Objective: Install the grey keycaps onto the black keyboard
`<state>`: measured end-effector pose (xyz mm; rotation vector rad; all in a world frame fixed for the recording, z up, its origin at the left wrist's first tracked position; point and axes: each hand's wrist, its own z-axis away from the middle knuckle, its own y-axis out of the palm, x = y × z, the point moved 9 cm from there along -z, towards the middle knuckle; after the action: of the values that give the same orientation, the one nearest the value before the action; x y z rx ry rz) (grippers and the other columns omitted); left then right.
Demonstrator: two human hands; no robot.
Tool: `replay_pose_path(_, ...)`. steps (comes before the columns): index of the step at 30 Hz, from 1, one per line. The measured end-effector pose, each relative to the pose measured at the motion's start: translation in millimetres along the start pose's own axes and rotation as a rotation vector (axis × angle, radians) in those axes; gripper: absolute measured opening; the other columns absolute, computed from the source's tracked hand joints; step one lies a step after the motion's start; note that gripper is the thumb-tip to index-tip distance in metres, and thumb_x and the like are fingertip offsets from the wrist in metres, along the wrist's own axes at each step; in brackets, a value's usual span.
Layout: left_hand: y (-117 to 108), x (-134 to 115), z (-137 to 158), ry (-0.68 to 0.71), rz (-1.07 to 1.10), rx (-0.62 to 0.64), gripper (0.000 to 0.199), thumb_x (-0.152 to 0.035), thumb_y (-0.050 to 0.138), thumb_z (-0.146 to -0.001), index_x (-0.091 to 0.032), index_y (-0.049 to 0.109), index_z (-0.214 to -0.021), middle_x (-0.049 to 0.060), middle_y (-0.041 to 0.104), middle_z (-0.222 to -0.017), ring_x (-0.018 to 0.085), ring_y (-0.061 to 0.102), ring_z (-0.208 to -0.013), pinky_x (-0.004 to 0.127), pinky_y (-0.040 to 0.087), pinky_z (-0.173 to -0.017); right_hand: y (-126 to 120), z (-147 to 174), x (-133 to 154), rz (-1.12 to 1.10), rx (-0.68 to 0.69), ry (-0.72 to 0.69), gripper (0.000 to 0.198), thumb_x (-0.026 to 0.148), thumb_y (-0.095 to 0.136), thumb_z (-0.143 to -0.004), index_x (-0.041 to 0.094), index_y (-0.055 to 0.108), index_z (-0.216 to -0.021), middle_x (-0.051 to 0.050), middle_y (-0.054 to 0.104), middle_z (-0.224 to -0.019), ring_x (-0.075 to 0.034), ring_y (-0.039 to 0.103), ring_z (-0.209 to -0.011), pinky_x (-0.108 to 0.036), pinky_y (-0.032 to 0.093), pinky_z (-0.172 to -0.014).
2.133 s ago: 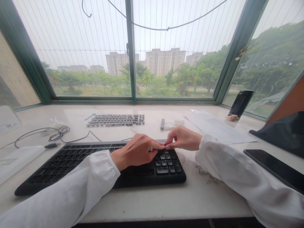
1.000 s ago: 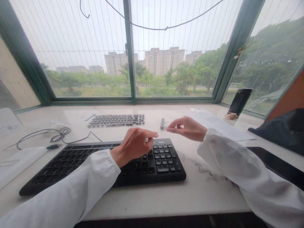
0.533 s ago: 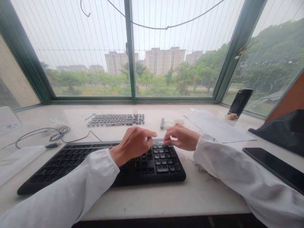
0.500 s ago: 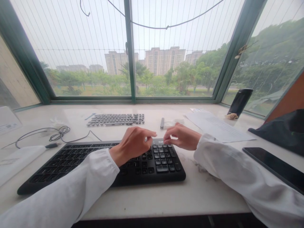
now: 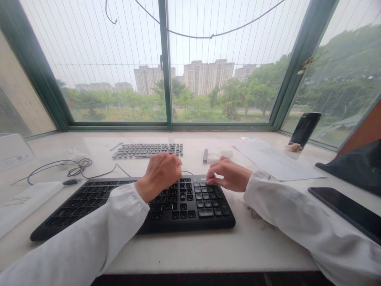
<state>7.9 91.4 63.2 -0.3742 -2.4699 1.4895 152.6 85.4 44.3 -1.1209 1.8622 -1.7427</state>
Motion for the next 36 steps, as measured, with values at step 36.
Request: replay_pose_path(36, 8.0, 37.3, -10.2, -0.163, -0.124, 0.094, 0.035, -0.020, 0.040, -0.076, -0.018, 0.075, -0.076, 0.011, 0.069, -0.071, 0.026, 0.065, -0.068, 0.038, 0.049, -0.064, -1.9, 1.0, 6.5, 0.106, -0.043, -0.058, 0.012, 0.026, 0.064, -0.086, 0.020, 0.072, -0.079, 0.001, 0.071, -0.079, -0.012, 0.060, -0.070, -0.033, 0.028, -0.082)
